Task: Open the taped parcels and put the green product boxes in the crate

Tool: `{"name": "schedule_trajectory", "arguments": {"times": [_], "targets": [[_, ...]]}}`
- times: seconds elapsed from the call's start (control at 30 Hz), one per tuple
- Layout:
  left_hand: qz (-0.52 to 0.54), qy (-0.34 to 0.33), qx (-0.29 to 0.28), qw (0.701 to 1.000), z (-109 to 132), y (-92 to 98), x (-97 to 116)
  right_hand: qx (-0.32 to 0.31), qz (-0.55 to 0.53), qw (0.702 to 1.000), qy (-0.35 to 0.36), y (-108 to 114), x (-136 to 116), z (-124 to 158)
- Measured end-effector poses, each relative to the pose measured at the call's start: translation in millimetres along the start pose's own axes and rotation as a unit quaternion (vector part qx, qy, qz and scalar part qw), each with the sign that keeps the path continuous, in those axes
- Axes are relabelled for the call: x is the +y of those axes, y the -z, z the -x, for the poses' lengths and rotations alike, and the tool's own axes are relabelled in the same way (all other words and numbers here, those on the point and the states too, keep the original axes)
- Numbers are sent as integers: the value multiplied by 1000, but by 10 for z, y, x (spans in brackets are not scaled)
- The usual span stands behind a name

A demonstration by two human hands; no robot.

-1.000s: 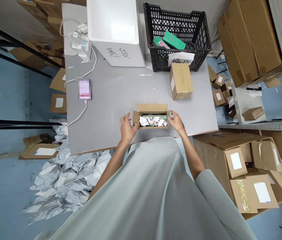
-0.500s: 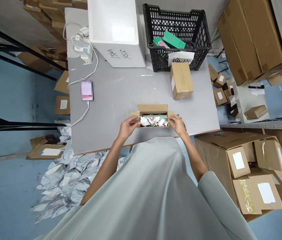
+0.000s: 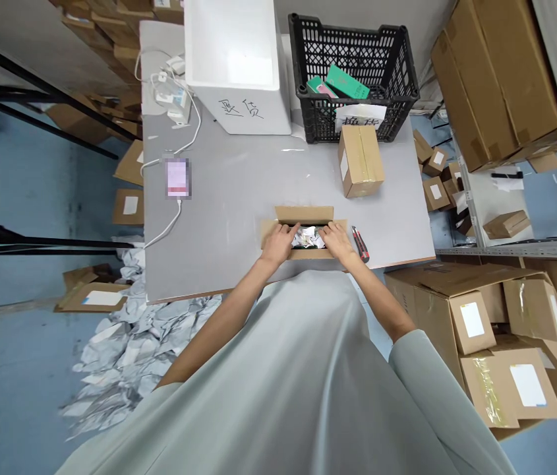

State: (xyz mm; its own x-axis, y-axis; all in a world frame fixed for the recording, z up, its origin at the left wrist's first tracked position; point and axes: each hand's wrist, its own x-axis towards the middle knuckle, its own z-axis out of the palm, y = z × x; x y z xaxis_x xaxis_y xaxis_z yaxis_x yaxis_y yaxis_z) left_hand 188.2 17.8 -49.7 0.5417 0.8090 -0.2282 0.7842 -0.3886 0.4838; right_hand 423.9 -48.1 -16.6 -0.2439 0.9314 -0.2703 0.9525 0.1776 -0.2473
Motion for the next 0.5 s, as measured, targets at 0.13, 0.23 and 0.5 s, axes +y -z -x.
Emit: {"name": "schedule_trajectory", "arguments": {"times": [0.13,0.23,0.5], "targets": [[4,-18,5,1000,61,24,7,-16,-31,999,6,-15,11,-20],[3,-26,3,1000,141,66,-24,-22,-53,998,11,-24,14,18],[92,-4,7,996,217,228,-50,0,-154,988,-34,116,-12,72]]}}
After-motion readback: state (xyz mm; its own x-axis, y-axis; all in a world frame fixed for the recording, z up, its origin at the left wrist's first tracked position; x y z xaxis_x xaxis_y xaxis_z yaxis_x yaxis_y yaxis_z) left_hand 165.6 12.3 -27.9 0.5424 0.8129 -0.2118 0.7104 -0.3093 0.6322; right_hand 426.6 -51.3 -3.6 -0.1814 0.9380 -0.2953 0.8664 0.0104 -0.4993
